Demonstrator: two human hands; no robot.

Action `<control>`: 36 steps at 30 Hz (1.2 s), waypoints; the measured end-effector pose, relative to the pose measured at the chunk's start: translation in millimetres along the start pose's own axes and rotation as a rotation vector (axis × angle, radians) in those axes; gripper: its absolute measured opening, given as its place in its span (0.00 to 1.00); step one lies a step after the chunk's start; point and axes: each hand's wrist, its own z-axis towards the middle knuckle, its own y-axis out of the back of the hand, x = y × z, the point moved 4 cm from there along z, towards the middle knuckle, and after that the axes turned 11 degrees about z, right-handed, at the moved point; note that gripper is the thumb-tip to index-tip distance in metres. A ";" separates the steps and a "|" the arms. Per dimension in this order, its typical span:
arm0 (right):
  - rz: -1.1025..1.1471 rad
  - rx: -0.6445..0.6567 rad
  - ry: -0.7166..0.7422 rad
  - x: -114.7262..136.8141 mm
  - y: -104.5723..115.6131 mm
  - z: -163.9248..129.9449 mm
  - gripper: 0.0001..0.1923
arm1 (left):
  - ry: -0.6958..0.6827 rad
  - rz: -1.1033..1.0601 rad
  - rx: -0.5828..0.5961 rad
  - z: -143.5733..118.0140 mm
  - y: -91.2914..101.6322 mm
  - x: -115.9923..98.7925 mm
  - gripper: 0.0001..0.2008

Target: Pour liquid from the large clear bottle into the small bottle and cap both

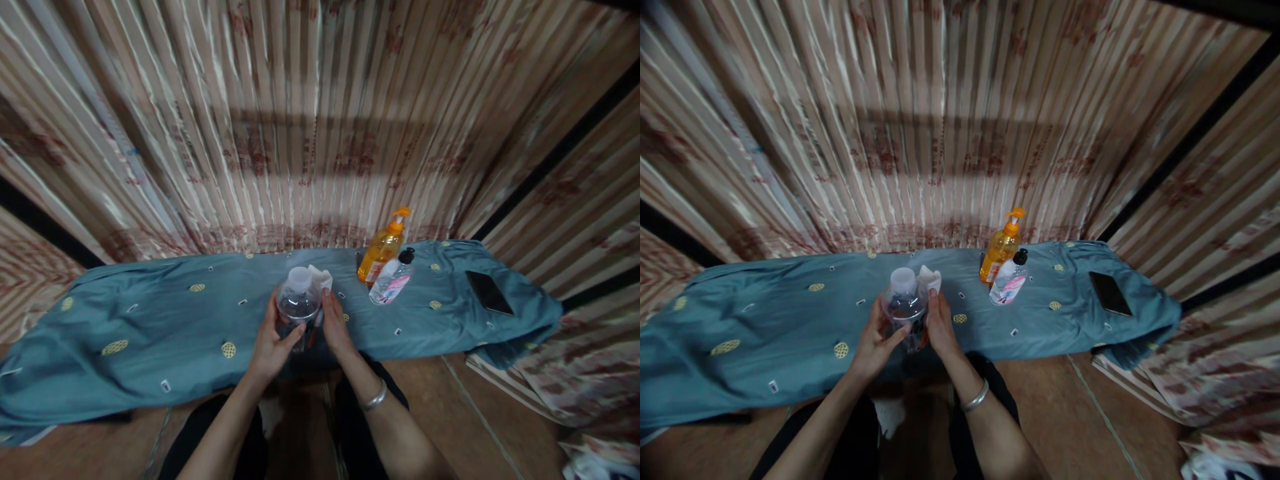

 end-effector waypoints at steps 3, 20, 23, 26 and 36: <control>-0.133 0.108 0.129 14.3 -7.9 -14.2 0.27 | 0.019 0.036 -0.031 5.7 2.9 -2.6 0.45; -0.511 0.233 0.252 -55.3 -2.8 -14.0 0.36 | -0.003 0.019 -0.148 13.6 15.3 6.7 0.40; -0.505 0.244 0.185 -60.0 1.1 -13.7 0.37 | -0.003 0.086 -0.188 18.1 21.2 9.4 0.42; -0.527 0.240 0.247 -45.4 0.3 -17.8 0.36 | -0.023 0.162 -0.197 19.6 19.9 8.7 0.36; -0.881 0.452 0.670 -18.2 -28.0 -40.8 0.40 | 0.018 0.120 -0.170 20.6 15.7 13.8 0.37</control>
